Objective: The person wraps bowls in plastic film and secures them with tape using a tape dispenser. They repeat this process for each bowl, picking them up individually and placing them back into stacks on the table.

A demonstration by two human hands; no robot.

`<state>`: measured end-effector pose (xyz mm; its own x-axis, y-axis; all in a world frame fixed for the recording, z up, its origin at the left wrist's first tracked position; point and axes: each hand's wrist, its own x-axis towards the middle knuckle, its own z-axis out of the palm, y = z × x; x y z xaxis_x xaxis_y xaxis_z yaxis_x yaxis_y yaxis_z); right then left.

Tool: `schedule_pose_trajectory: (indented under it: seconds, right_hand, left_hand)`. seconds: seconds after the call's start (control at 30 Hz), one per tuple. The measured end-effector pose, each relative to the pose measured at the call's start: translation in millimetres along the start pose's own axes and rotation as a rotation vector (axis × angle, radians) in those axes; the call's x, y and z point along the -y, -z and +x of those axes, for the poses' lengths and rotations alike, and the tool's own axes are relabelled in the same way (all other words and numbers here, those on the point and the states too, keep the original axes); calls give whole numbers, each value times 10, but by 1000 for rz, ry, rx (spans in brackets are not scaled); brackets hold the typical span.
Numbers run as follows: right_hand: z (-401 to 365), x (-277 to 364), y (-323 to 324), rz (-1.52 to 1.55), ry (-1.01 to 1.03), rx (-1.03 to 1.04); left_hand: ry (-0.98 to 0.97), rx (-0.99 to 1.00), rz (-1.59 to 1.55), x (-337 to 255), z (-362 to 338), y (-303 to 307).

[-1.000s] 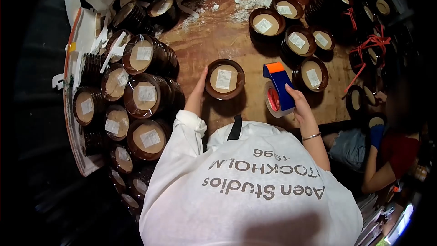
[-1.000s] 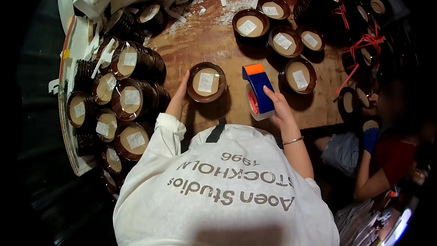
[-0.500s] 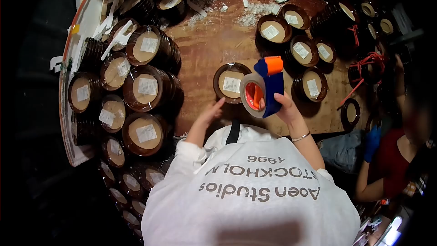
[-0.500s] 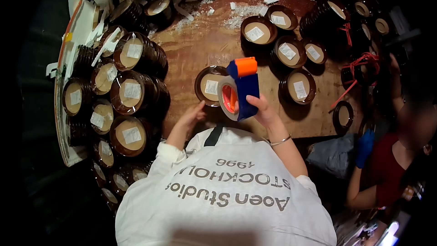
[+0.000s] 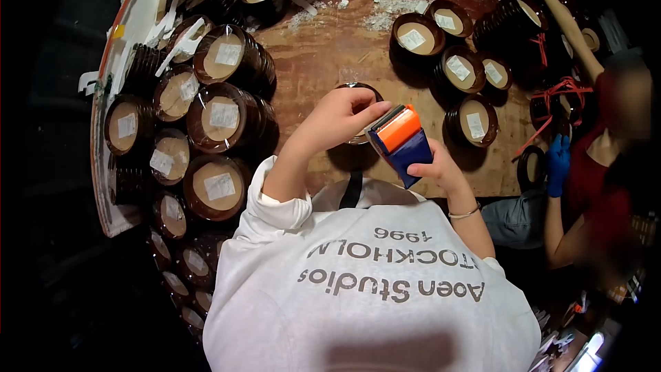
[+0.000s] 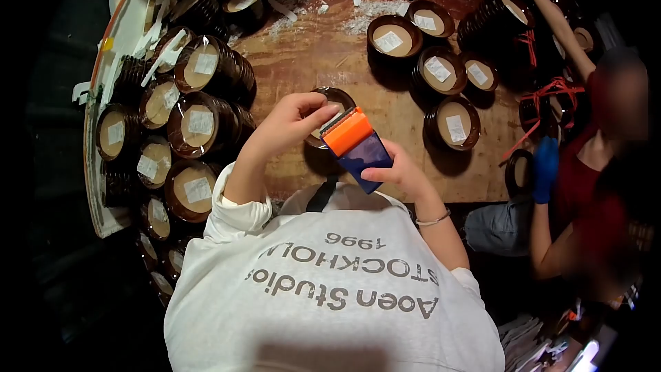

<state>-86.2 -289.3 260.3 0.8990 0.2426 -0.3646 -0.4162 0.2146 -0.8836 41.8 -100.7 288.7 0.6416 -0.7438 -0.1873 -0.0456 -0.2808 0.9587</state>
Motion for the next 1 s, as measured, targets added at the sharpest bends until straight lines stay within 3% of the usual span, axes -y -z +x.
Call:
schedule_pose_trajectory:
  seconds: [0.1, 0.23, 0.3, 0.4, 0.43, 0.6, 0.73, 0.77, 0.8, 0.87, 0.93, 1.0]
  right_hand:
    - [-12, -6, 12, 7, -14, -4]
    - [-43, 52, 84, 35, -11, 3]
    - [-127, 297, 49, 85, -33, 24]
    - [-208, 492, 99, 54, -29, 104]
    - [-255, 560, 96, 60, -48, 121]
    - [-570, 614, 444, 26, -243, 204]
    - [-1152, 713, 1119, -286, -307, 76]
    - [-1320, 789, 1093, -196, -240, -70]
    - [-1472, 908, 1049, -110, -171, -211]
    - [-1656, 1143, 1112, -134, -29, -296]
    - [-1777, 1494, 1237, -280, -1, -348]
    - [-1779, 1876, 1325, -375, -49, -366]
  left_hand:
    - [-98, 14, -74, 102, 31, -26]
    - [-68, -73, -118, 109, 55, -17]
    - [-238, -181, 21, -20, 26, 12]
    - [-257, -169, 18, -388, -92, 80]
    - [-318, -250, 47, -472, -106, 106]
    - [-585, -487, -40, -642, -310, 787]
    - [-526, -736, -73, -532, -600, 1085]
    - [-514, -806, -91, -495, -658, 1102]
    - [-508, -831, -271, -444, -593, 978]
    - [-425, -827, -231, -250, -508, 924]
    - [-422, -928, -294, 52, -315, 793]
    - [-249, -844, -356, 454, -157, 725]
